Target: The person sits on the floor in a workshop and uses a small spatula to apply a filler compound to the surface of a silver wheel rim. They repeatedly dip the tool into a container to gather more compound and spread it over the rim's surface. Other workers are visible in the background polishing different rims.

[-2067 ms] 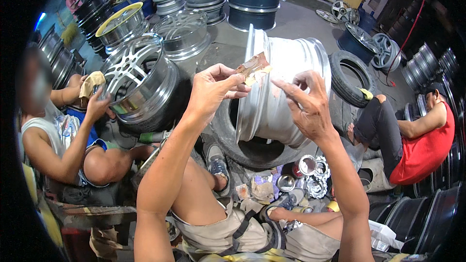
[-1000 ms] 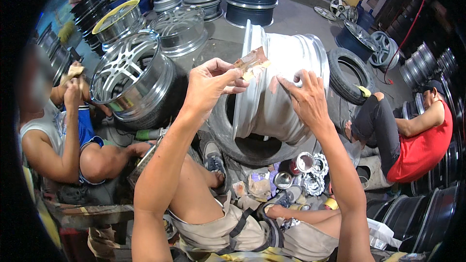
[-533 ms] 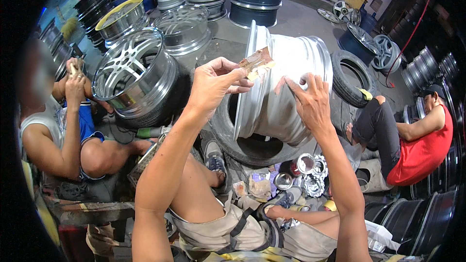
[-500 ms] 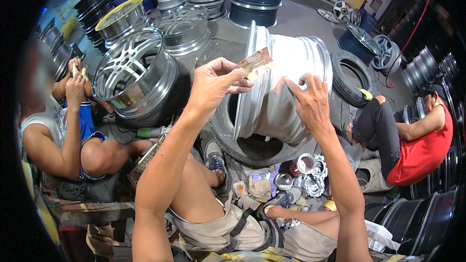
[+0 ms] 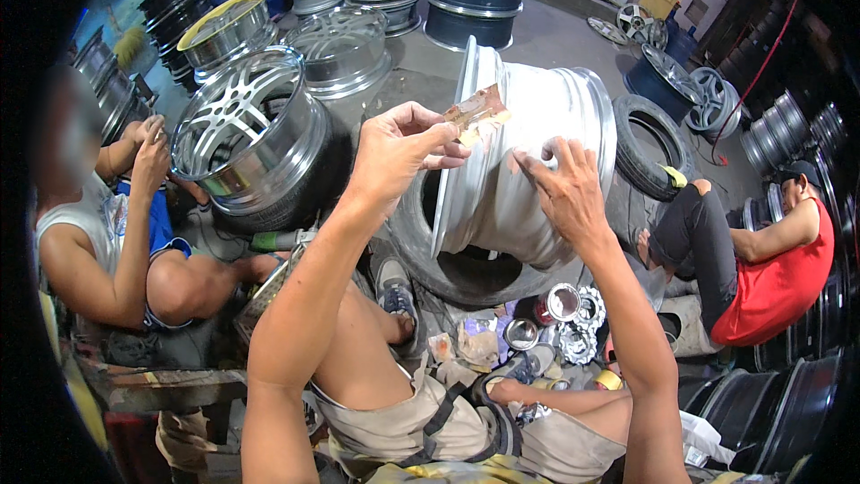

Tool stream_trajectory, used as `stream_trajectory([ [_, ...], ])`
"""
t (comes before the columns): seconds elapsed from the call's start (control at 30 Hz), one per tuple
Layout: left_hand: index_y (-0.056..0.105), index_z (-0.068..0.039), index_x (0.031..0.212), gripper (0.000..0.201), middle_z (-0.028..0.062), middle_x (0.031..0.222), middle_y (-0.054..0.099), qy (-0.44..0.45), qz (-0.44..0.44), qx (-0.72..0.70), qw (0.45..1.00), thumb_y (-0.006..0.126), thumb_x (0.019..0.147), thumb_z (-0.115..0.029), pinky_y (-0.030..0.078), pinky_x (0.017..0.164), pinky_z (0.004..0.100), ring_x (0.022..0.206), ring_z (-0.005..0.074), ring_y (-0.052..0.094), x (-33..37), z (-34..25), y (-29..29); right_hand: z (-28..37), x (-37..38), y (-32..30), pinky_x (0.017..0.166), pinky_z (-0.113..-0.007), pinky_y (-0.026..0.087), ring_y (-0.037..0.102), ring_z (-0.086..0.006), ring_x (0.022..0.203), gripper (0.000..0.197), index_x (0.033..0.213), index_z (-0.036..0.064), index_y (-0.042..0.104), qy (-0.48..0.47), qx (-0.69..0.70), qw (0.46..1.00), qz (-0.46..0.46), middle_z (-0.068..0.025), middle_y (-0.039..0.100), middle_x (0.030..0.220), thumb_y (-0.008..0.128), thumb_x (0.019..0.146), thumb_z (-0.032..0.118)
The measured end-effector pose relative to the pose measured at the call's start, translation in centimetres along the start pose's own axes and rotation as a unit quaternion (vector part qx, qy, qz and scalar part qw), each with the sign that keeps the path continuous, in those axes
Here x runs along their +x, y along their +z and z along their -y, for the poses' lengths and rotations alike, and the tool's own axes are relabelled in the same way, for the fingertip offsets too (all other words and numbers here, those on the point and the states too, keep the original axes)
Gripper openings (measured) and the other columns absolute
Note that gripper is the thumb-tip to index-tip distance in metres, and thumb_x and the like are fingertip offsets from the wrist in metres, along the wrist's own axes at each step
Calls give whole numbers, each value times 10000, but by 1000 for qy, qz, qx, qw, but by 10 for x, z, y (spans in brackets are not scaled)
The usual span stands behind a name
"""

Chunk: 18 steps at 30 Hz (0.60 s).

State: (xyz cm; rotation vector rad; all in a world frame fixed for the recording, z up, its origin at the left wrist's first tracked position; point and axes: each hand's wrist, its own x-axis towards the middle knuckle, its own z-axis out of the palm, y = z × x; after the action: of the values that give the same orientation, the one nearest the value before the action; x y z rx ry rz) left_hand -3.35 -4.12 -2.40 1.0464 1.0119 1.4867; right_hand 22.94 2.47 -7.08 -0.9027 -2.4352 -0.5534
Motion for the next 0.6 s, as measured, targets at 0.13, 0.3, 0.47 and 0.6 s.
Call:
stream_trajectory([
  [0.13, 651, 14, 941, 123, 116, 868, 698, 7, 4, 1, 1000, 717, 924, -89, 639, 731, 307, 804, 183, 728, -1, 1, -1, -5, 12, -1, 842, -397, 396, 511, -254, 992, 421, 1198, 198, 713, 19, -1, 1000, -8, -83, 530, 1062, 665, 795, 84],
  [0.3, 653, 16, 935, 125, 119, 876, 699, 14, 7, -19, 1000, 718, 924, -90, 638, 731, 307, 809, 184, 729, -1, 1, -3, 5, 3, -1, 845, -398, 400, 509, -257, 978, 441, 1220, 223, 710, 7, 23, 1000, 7, -80, 521, 1044, 666, 802, 89],
  [0.47, 652, 16, 927, 131, 119, 877, 698, 7, -1, -6, 1000, 721, 924, -95, 638, 732, 307, 813, 189, 731, -2, 0, -4, 6, 1, -10, 866, -400, 409, 501, -256, 974, 485, 1244, 237, 708, -2, 37, 999, 10, -75, 506, 1017, 671, 789, 70],
  [0.6, 652, 14, 925, 131, 119, 873, 698, 5, 2, -11, 1000, 720, 926, -98, 638, 734, 304, 812, 189, 730, -2, -1, 0, -8, 13, -3, 827, -389, 403, 507, -240, 983, 414, 1197, 205, 714, 10, 3, 1000, -12, -70, 527, 1037, 669, 803, 88],
])
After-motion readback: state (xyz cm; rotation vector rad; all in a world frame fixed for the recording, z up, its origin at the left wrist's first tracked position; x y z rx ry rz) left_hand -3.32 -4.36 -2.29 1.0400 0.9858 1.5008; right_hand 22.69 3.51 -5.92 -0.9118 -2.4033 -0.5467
